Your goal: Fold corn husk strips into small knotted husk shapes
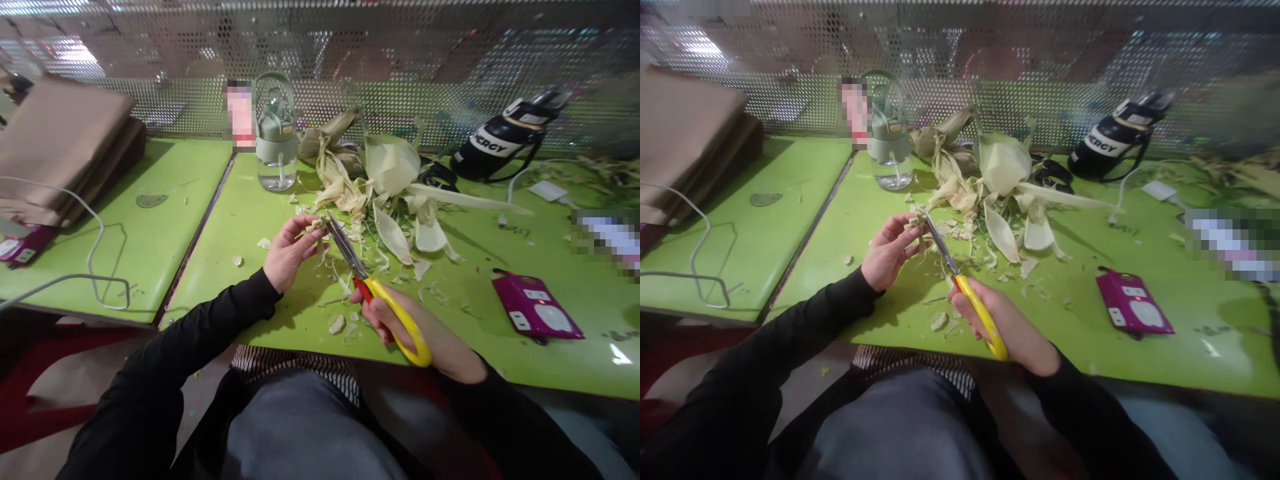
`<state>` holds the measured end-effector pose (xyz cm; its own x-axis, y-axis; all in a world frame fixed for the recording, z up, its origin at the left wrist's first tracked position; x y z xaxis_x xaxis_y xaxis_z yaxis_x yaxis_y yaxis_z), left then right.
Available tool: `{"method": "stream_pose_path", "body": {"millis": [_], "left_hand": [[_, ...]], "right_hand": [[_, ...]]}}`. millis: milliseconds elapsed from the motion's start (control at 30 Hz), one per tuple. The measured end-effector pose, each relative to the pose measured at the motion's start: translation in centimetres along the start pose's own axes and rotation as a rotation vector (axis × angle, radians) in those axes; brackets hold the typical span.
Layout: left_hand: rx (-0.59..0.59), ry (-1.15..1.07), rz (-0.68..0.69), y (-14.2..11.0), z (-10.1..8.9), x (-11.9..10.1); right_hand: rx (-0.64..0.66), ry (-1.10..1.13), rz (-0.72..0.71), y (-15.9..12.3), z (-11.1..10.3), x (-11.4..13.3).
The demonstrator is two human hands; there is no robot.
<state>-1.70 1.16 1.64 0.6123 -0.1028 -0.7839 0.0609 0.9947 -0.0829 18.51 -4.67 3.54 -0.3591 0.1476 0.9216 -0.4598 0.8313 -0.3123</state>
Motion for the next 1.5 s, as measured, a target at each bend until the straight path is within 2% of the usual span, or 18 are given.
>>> {"method": "stream_pose_path", "body": {"millis": [233, 467, 633, 733, 867, 1033, 1133, 1200, 1267, 1333, 1367, 1467, 1500], "left_hand": [[0.013, -0.009, 0.002, 0.1, -0.1, 0.0], [0.011, -0.009, -0.011, 0.1, -0.1, 0.1], [-0.037, -0.085, -0.110, 0.0, 0.1, -0.5], [-0.060, -0.127, -0.161, -0.1, 0.3, -0.8], [-0.069, -0.129, -0.191, -0.1, 0.3, -1.0], [-0.021, -0.086, -0.211, 0.1, 0.1, -0.7], [-0.032, -0.069, -0.220, 0.2, 0.0, -0.5], [-0.050, -0.048, -0.222, 0.2, 0.0, -0.4], [-0.059, -0.028, -0.210, 0.2, 0.2, -0.3], [-0.055, -0.019, -0.182, 0.3, 0.5, -0.1], [-0.048, -0.018, -0.166, 0.3, 0.7, 0.1], [-0.027, -0.010, -0.140, 0.4, 1.1, 0.7], [-0.023, -0.009, -0.135, 0.5, 1.2, 0.8]], "right_hand": [[0.012, 0.173, 0.066, 0.4, -0.2, -1.4], [-0.091, 0.116, 0.146, 0.2, 0.3, -0.4], [-0.214, 0.082, -0.050, -0.4, -0.3, 0.7], [-0.213, 0.058, -0.083, -0.5, -0.9, 0.4], [-0.228, -0.184, -0.031, 0.2, -1.9, -0.5], [-0.426, -0.773, 0.017, 1.8, -4.0, -1.3], [-0.454, -1.071, 0.082, 2.1, -5.6, -1.9], [-0.449, -1.178, 0.040, 1.9, -6.1, -2.0], [-0.517, -1.238, -0.090, 1.7, -5.9, -1.5], [-0.613, -1.187, -0.242, 1.9, -4.8, -0.4], [-0.621, -1.070, -0.286, 2.2, -4.0, 0.3], [-0.379, -0.604, -0.295, 4.1, -1.5, 2.0], [-0.364, -0.502, -0.316, 4.7, -0.9, 2.4]]}}
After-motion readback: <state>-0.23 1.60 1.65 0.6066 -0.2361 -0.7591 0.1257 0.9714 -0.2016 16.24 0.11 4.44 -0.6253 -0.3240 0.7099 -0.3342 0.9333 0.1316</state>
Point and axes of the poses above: each hand's wrist, its own y-axis towards the middle knuckle, its own z-axis out of the palm, x = y × z, the point moved 1 cm from there along y, towards the middle knuckle, and after that the axes turned 3 degrees about -z, right-handed, at the moved point
